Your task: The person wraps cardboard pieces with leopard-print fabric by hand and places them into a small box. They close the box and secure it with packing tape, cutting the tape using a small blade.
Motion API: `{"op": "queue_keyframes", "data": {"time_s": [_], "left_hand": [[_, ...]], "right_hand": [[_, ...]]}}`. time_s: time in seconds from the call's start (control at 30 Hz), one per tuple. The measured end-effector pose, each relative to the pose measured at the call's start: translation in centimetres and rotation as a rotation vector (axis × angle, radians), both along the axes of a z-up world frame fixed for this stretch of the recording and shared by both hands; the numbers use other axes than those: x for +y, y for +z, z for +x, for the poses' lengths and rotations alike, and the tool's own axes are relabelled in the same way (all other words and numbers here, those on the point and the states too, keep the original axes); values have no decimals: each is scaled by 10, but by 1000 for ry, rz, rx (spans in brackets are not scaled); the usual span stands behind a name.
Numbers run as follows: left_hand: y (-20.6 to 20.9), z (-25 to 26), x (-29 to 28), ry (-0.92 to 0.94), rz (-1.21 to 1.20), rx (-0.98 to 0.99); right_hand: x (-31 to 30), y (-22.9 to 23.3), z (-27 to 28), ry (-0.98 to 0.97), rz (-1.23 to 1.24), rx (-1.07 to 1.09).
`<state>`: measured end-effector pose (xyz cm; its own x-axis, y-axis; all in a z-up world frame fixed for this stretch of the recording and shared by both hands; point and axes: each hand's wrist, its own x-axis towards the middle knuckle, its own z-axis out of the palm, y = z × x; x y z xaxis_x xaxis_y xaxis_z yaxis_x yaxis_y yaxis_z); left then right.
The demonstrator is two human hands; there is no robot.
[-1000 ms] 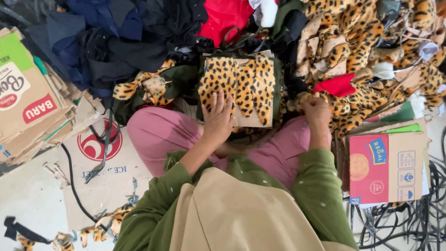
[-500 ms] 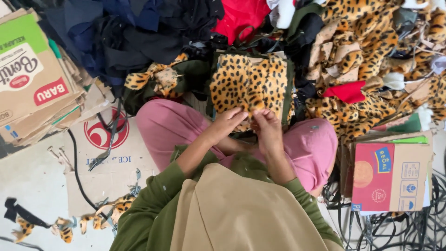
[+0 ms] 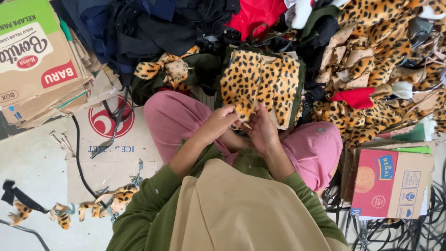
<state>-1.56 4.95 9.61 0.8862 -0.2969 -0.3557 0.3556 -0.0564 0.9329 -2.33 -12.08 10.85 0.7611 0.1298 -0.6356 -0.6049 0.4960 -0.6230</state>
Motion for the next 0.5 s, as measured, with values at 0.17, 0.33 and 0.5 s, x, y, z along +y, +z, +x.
{"op": "queue_keyframes", "data": {"time_s": [0.17,0.33,0.5], "left_hand": [[33,9,-5,-38,24,-77],[45,14,-5,-123,9,-140],[-26,20,-10,-177,85,-64]], "right_hand": [[-13,-30,21,-24,117,-39],[-53,-113,50,-74,83,-185],[-66,-68,53,-322,103,-290]]}}
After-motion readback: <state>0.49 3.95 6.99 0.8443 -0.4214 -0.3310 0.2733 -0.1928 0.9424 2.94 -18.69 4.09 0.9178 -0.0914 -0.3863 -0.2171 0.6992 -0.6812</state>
